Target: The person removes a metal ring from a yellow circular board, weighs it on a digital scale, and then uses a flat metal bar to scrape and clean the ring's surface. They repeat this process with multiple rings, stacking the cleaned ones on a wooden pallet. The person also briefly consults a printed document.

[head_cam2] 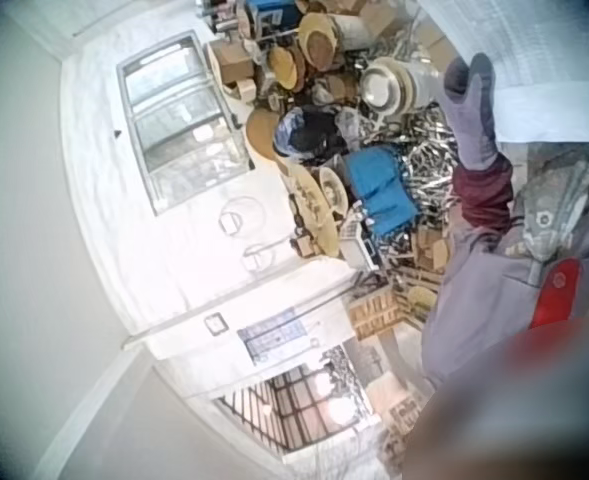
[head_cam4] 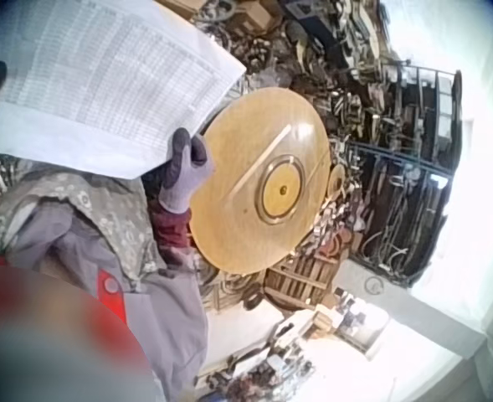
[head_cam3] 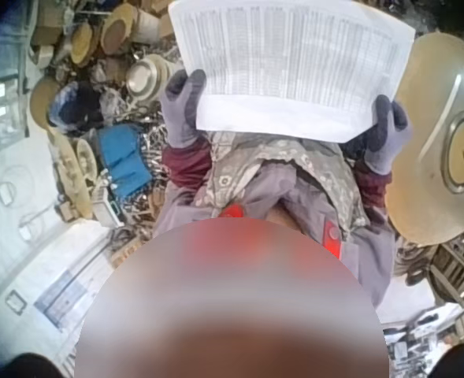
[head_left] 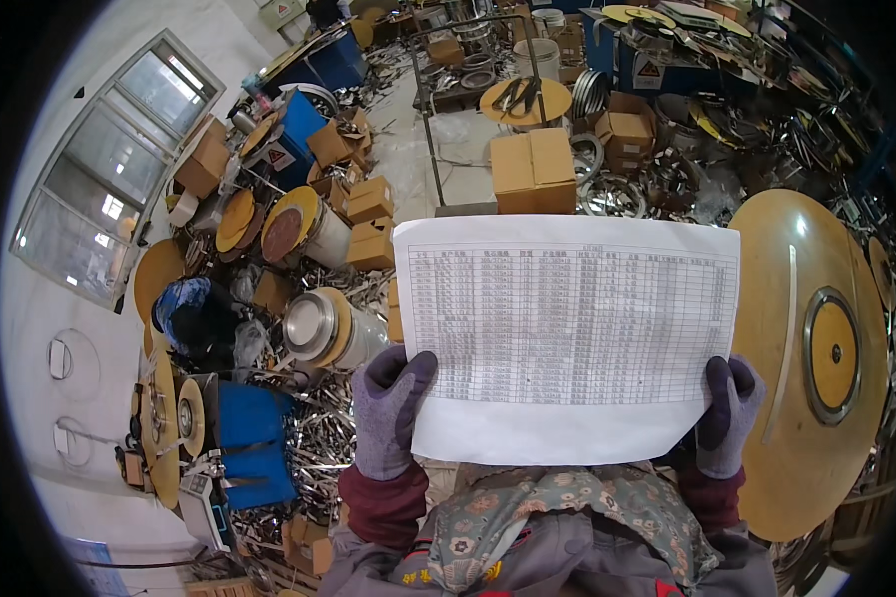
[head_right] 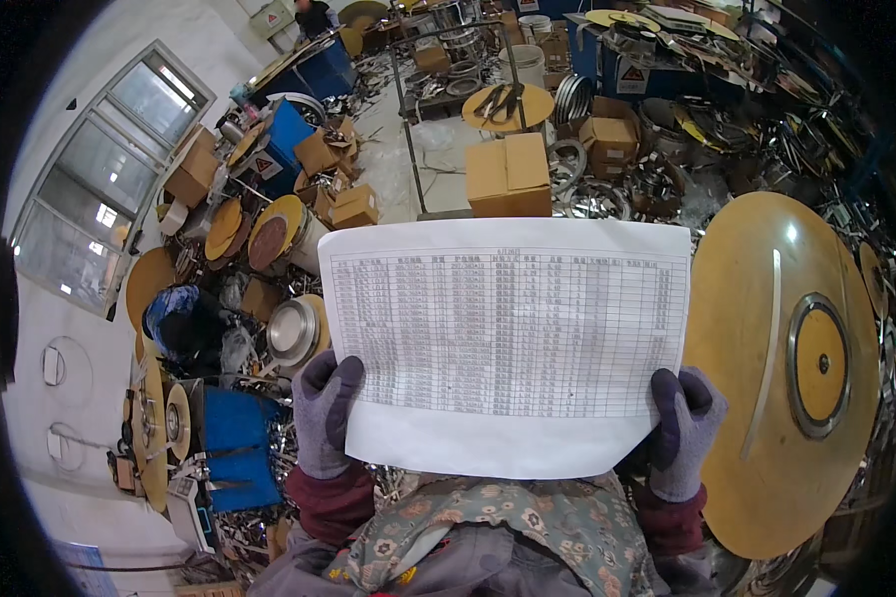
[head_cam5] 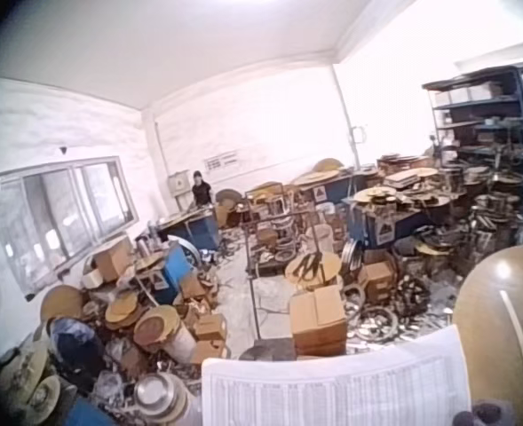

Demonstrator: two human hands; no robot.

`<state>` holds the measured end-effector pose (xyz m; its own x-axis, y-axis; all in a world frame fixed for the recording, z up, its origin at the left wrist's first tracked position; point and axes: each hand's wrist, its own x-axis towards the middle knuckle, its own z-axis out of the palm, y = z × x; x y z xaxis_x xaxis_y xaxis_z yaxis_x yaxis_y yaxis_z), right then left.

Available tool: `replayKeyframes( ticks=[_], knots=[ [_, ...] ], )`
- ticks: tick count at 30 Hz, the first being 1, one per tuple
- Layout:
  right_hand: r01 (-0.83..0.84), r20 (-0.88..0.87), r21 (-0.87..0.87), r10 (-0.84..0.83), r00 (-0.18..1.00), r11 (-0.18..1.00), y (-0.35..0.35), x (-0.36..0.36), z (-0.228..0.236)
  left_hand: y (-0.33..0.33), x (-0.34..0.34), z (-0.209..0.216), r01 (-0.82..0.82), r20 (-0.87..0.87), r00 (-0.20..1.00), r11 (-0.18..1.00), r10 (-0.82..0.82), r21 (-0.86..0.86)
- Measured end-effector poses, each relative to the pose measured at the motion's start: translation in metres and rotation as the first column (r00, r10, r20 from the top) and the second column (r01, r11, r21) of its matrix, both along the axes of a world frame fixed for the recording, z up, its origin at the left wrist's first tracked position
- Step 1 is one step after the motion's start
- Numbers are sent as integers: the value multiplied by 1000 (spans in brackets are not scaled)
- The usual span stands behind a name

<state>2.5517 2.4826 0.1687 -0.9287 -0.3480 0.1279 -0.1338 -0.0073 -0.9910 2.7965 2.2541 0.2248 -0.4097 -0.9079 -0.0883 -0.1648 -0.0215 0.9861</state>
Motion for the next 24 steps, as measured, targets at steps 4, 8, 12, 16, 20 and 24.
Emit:
replayKeyframes(
  ticks=[4, 8, 12, 16, 20, 24],
  knots=[
    [-11, 5, 26, 11, 1000, 1000, 4, 2, 3, 6, 2, 3, -5, -4, 1000, 1000, 5, -4],
    [-5, 14, 8, 4, 1000, 1000, 8, 5, 4, 9, 2, 2, -14, -41, 999, 1000, 15, 23],
    [3, 5, -19, -2, 1000, 1000, 8, 7, 4, 8, 3, 0, -5, -42, 999, 1000, 5, 12],
    [21, 6, 18, -21, 1000, 1000, 9, 9, 2, 9, 4, 0, 28, -28, 999, 995, -31, -93],
    [20, -10, -1, -20, 1000, 1000, 12, 8, 1, 7, 3, 1, 19, -54, 998, 1000, -19, 0],
    [28, -16, 11, -28, 999, 1000, 11, 9, 2, 3, 3, 1, 15, -34, 999, 999, -14, 42]
  ],
)
